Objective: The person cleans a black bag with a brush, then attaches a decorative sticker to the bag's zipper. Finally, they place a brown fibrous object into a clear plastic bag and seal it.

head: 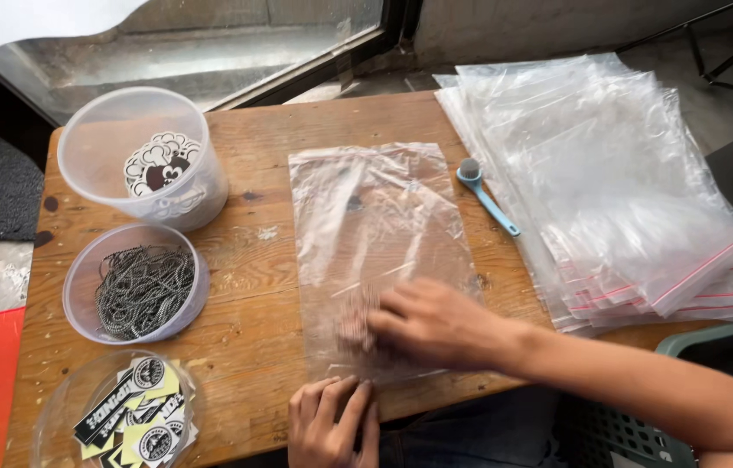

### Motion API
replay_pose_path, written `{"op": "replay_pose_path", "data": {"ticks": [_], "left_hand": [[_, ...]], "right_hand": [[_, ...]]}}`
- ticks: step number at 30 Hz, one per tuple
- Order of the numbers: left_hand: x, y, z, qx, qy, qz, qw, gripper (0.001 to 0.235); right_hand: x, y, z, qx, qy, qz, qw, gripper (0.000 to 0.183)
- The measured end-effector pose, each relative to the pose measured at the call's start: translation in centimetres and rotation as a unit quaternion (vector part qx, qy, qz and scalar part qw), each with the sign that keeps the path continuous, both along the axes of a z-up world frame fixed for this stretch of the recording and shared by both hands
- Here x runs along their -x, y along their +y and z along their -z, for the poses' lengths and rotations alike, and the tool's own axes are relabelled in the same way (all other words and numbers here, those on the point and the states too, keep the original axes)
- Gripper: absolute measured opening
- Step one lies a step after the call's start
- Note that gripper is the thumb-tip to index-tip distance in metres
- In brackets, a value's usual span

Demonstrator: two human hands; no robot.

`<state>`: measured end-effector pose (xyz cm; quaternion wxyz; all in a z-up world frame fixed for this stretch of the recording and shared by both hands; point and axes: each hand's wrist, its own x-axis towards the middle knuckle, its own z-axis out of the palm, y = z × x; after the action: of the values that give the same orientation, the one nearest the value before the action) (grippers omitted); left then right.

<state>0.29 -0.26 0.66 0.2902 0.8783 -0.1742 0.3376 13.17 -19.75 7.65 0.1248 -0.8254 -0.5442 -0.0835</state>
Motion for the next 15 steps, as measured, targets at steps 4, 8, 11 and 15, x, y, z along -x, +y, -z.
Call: {"op": "replay_pose_path", "data": {"ticks": [4,8,11,15], "left_hand": [[-0.4,-0.1,0.5,-0.034,0.000,0.018,0.999,0.018],[-1.5,-0.3,0.8,-0.035,-0.010,0.032,0.999,0.019],[-2.1,-0.7,1.0,-0.017,0.006,0.061,0.998,0.021],[-3.0,-0.4,1.5,-0.034,0.018,0.071,0.997,0.022]], "right_hand": [[2.5,-0.8,2.4,0.030,0.052,0.012,0.998,0.016],[2.6,-0.2,0.5,-0.008,0.075,0.037,0.996,0.033],[2.5,-0.3,1.3,0.025,0.059,0.043,0.997,0.040],[2.3,-0.2,2.2,-0.015,0.085,0.025,0.996,0.027]]}}
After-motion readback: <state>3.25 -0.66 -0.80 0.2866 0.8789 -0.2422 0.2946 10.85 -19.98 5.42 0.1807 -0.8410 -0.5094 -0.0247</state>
